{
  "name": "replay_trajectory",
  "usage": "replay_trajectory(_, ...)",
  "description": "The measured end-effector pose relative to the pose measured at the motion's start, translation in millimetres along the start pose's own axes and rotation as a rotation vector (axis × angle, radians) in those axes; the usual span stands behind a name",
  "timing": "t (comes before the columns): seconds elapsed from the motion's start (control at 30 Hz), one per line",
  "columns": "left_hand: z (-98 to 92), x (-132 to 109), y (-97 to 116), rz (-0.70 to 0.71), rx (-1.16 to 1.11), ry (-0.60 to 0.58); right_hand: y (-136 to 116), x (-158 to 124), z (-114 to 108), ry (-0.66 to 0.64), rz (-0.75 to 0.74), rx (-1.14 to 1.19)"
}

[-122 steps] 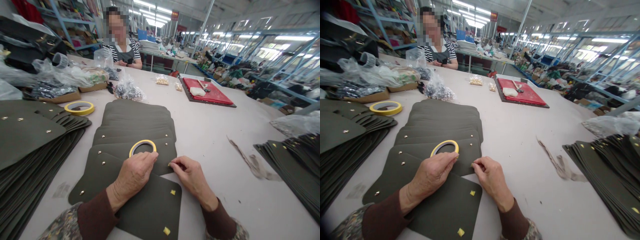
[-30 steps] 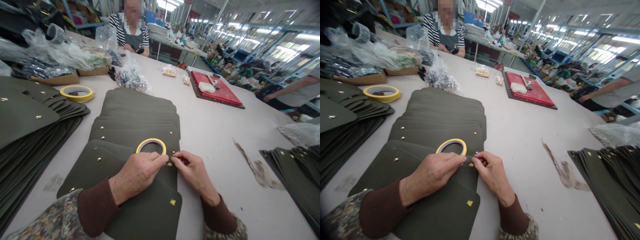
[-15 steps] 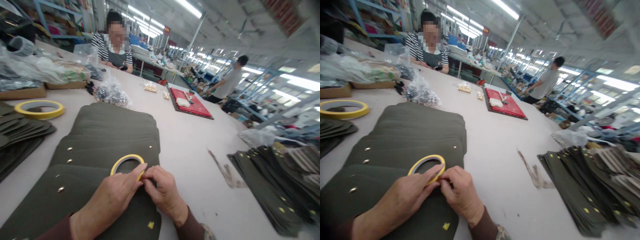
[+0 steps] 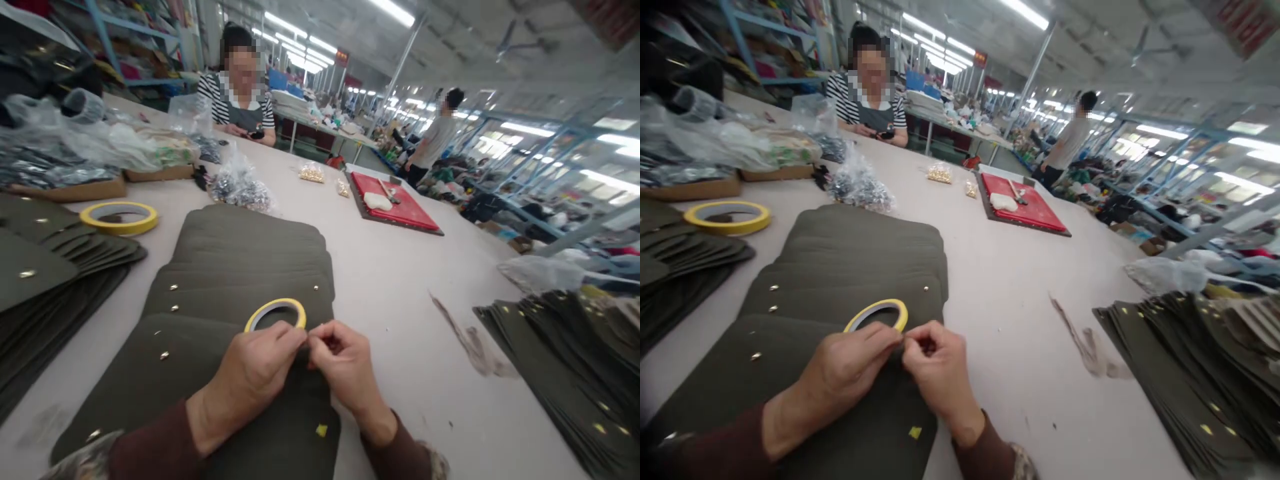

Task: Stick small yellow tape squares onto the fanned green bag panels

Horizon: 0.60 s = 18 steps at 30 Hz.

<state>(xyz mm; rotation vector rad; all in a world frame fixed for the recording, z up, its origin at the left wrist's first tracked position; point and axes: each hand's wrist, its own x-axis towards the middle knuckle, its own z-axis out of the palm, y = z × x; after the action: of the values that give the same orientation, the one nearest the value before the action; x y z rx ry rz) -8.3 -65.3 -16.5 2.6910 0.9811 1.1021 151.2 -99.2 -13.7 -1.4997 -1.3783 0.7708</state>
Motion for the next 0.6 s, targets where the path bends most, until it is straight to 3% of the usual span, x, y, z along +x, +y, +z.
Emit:
replay_trajectory(0.13,0.2,-2,-1,0.009,-0.036,-0.081,13,16,-15,0.027,0.282,0.180)
replay_trajectory(0.23,2.2,-3,-8,-0.042,0.072,-0.142,29,28,-30,-0.053,0.403,0.230)
replay_trajectory(0.4,8.2,0,-18,-0.116,0.244,-0.344,39,33,-38,-0.140,0.417,0.125)
replay_trajectory(0.6,10.0,-1,-19,-0.115,0.250,-0.391,36,31,-30,-0.175,0.318,-0.127)
